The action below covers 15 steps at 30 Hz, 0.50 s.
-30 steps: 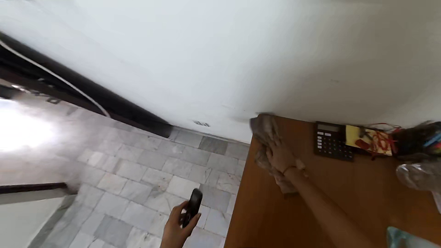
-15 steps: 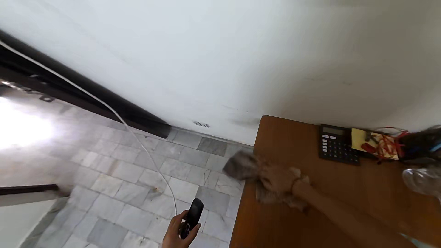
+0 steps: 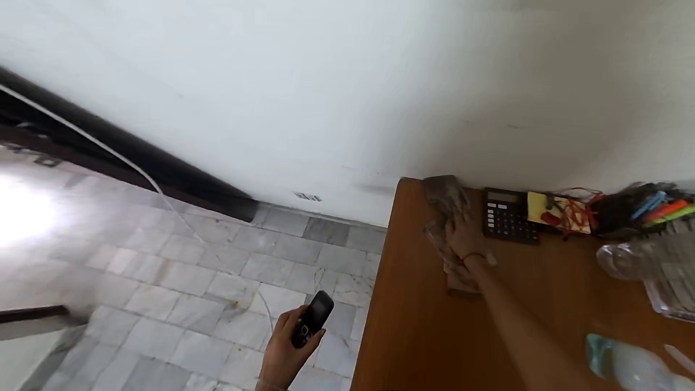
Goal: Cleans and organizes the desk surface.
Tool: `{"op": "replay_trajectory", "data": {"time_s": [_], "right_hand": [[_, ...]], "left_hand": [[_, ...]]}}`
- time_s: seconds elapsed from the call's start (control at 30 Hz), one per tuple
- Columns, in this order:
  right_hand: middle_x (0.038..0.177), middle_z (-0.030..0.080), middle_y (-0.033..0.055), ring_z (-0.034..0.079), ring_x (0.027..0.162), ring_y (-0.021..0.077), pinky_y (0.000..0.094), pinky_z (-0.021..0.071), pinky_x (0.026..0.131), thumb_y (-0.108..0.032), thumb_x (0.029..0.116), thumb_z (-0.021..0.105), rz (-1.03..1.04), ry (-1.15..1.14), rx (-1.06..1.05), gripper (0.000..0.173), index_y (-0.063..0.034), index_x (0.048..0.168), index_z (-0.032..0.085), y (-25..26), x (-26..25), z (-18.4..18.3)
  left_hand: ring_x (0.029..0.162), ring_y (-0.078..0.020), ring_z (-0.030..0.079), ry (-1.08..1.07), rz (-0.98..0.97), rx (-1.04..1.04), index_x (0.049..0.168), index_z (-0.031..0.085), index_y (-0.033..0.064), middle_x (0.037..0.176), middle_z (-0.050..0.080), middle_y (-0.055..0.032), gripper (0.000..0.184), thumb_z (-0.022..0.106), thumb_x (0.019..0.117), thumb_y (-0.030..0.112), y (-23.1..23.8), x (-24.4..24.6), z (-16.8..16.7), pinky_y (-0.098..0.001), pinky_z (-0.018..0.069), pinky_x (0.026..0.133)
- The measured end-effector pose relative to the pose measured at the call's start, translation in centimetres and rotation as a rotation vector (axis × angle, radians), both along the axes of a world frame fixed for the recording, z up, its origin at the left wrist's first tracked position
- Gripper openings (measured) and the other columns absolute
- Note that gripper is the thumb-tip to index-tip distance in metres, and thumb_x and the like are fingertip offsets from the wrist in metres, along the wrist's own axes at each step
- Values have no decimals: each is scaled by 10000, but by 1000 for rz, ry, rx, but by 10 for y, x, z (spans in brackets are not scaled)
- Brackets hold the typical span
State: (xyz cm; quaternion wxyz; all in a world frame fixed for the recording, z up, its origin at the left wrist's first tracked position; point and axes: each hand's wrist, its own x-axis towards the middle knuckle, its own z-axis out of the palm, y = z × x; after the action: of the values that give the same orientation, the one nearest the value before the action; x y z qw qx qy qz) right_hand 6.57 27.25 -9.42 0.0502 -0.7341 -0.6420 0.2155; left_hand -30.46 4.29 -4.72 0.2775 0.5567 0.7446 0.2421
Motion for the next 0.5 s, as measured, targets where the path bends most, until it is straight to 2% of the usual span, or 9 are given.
{"op": "replay_trajectory", "data": {"time_s": [0.07,0.13,0.23,0.3,0.43,0.5], "right_hand": [[1683,192,229,200,1551,423,542,222,1241,-289,1090,421,-142,-5,-20,580,-64,1610,296,-16,-2,2],[1688,147,245,157,1562,420,535,188,1251,-335,1088,414,-203,-40,-83,627,-51,1621,246,-33,-4,8],[1691,123,246,177,1558,416,530,207,1243,-374,1093,400,-223,-48,-183,648,-55,1627,220,-65,-7,28],[1701,97,226,188,1564,382,484,218,1248,-374,1091,395,-221,-24,-199,661,-53,1631,192,-87,-5,35],[1696,142,222,182,1566,382,463,186,1262,-379,1095,367,-211,28,-253,653,-53,1632,191,-141,1,37],[1686,201,210,246,1546,386,460,257,1240,-386,1083,392,-210,23,-250,646,-73,1628,240,-174,4,40]], "left_hand": [[1008,-445,661,32,-44,57,1270,633,-112,1222,613,-338,621,803,753,187,16,7,6,-561,548,859],[1078,-463,653,53,-109,36,1307,630,-72,1279,607,-319,605,815,788,177,40,18,18,-594,539,899],[1116,-447,654,102,-240,-65,1377,605,-15,1362,576,-294,601,801,864,229,92,46,35,-585,534,933],[1153,-415,639,130,-334,-136,1413,585,16,1407,553,-268,594,778,902,250,134,71,38,-550,521,974],[1273,-437,559,182,-541,-196,1457,539,30,1471,498,-260,593,754,925,180,216,128,34,-573,467,1035],[1300,-417,544,260,-613,-213,1460,538,46,1490,489,-229,566,729,947,190,250,156,32,-561,463,1040]]}}
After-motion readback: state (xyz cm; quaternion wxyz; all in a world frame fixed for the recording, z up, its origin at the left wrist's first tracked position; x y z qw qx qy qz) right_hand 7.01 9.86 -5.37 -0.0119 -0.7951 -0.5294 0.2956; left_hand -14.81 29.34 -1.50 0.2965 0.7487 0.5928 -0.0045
